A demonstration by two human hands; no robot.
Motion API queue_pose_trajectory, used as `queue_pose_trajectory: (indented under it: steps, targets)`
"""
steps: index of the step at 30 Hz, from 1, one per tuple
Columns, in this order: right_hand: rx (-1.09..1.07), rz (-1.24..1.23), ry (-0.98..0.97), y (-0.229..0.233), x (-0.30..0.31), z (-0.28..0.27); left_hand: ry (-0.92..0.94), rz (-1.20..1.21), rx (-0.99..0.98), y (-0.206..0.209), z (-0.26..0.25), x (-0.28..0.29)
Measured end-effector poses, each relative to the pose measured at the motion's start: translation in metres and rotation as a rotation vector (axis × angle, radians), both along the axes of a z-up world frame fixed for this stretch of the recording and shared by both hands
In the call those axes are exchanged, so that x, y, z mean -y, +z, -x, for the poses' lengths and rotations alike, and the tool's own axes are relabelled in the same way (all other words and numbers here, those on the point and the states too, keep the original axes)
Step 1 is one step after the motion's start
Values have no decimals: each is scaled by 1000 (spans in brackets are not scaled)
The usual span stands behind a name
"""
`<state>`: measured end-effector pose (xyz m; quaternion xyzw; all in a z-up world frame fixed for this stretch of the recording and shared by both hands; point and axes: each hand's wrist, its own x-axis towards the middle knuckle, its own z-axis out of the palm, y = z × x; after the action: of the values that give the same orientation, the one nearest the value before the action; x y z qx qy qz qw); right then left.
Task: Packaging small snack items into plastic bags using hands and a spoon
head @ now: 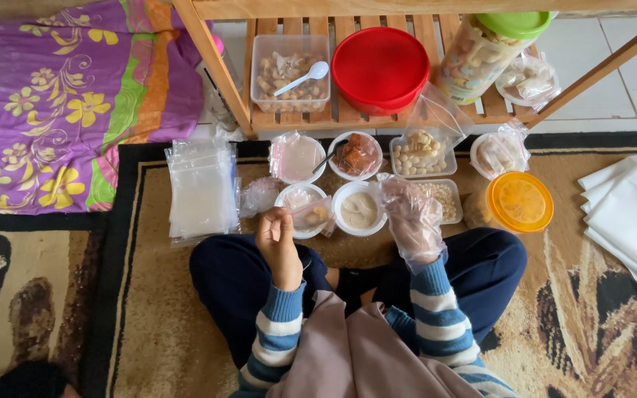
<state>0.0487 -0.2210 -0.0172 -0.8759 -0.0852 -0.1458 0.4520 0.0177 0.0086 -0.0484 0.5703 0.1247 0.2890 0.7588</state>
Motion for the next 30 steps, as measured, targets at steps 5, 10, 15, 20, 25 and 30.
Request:
queue_pose_trajectory:
  steps: [5,10,15,20,25,30]
  targets:
    - [-38,-436,389,20,-32,14,-161,60,-45,1,1,16]
    - [-212,-494,350,-24,-49,6,-236,85,-84,-5,0,29]
    - [-249,-546,73,-44,-58,-2,-309,42,-92,-3,-10,35]
    - [-315,-940,-226,-2,-80,11,-513,-255,-200,-9,-12,37]
    - [-250,-984,-333,-10,-81,1,-490,-213,-173,-9,-19,41]
    - [-201,-921,-372,-10,-72,-2,-509,-196,-183,9,-18,44]
